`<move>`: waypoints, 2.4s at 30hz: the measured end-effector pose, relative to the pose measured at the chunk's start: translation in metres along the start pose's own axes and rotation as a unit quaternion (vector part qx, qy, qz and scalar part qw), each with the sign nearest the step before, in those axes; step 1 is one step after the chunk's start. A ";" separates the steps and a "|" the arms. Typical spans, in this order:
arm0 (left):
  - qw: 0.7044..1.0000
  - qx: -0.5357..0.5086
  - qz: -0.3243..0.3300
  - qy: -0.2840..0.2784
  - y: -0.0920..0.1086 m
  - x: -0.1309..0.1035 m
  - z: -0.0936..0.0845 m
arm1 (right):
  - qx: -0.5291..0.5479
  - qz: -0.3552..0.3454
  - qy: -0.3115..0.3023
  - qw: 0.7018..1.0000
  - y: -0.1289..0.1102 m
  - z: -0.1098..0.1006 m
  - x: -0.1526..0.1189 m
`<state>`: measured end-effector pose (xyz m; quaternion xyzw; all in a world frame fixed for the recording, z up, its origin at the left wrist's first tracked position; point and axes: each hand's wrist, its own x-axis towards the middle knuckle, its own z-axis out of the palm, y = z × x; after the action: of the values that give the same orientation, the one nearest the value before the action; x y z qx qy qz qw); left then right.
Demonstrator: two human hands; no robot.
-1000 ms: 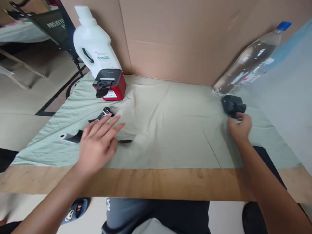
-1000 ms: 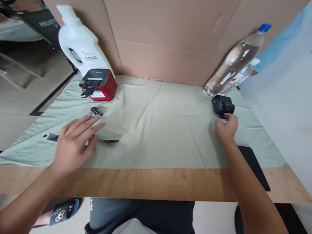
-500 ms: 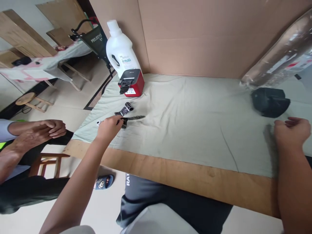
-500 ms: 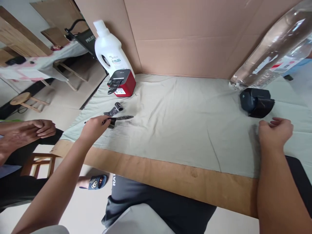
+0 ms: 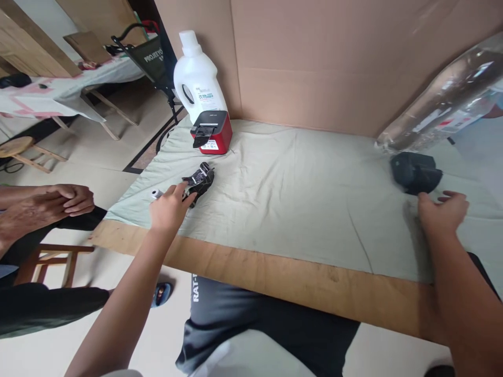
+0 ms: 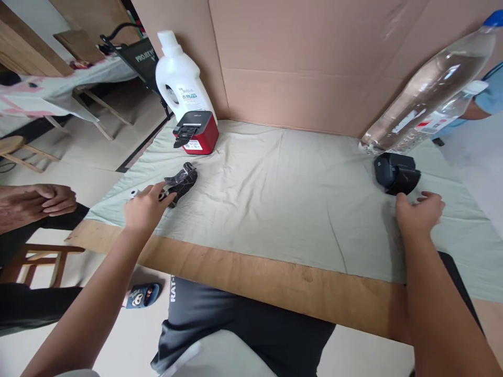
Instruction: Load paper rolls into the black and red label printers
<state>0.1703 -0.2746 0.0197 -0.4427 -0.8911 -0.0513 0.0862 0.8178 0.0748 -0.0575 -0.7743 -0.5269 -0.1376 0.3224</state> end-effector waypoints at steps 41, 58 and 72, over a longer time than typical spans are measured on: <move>0.848 -0.164 0.489 -0.121 0.190 -0.111 0.033 | 0.140 -0.047 -0.278 0.949 -0.293 -0.121 -0.227; 0.844 -0.182 0.487 -0.133 0.187 -0.113 0.034 | 0.080 -0.101 -0.294 0.947 -0.289 -0.139 -0.239; 0.826 -0.245 0.484 -0.151 0.184 -0.110 0.029 | 0.092 -0.119 -0.336 0.930 -0.283 -0.141 -0.244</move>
<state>0.3795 -0.2452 -0.0275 -0.8259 -0.5225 -0.1524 -0.1473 0.4800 -0.1264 0.0143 -0.6739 -0.7028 0.1424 0.1776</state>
